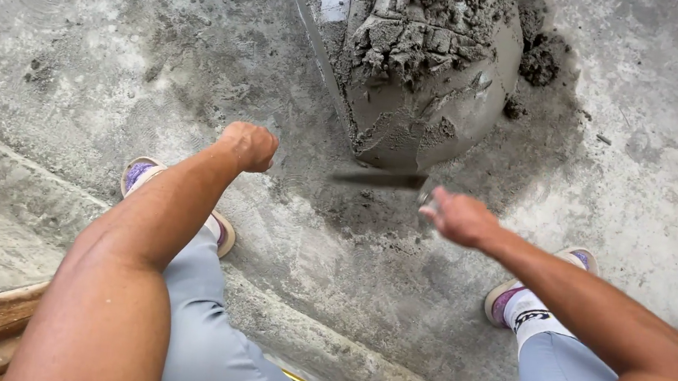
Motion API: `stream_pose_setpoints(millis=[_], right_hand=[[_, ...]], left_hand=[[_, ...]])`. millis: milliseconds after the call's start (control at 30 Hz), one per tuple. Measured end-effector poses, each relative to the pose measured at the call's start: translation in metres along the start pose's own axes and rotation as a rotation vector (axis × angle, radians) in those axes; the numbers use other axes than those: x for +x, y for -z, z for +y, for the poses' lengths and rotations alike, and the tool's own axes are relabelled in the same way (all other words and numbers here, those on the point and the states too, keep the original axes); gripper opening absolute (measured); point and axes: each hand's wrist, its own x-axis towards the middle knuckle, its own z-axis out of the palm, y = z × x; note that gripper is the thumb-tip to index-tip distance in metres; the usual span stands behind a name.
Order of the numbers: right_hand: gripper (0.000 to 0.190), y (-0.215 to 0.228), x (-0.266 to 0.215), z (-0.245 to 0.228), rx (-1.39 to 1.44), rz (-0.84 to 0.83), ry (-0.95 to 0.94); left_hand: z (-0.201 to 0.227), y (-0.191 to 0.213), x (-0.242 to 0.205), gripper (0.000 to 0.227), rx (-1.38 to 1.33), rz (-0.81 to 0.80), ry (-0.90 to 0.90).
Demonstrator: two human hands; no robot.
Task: Scraping and smoothing a pile of wet cement on a board using a hand trowel
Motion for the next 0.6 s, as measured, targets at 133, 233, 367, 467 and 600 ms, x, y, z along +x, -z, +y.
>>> stream_pose_setpoints(millis=[133,233,367,467,600], right_hand=[[0.034,-0.044,0.010,0.014,-0.002,-0.064,0.079],[0.039,-0.047,0.015,0.027,-0.065,-0.047,0.114],[0.039,-0.011,0.010,0.019,0.073,0.065,-0.018],[0.041,0.010,0.014,0.025,0.114,0.206,-0.058],[0.046,0.012,0.010,0.030,-0.017,0.288,-0.090]], left_hand=[[0.001,-0.001,0.001,0.042,0.025,0.005,-0.005],[0.002,-0.001,0.003,0.044,0.033,-0.010,-0.011],[0.005,-0.007,0.009,0.043,0.003,-0.027,-0.018],[0.004,-0.003,0.005,0.044,-0.009,-0.027,-0.012],[0.003,0.001,-0.001,0.042,0.018,-0.011,-0.013]])
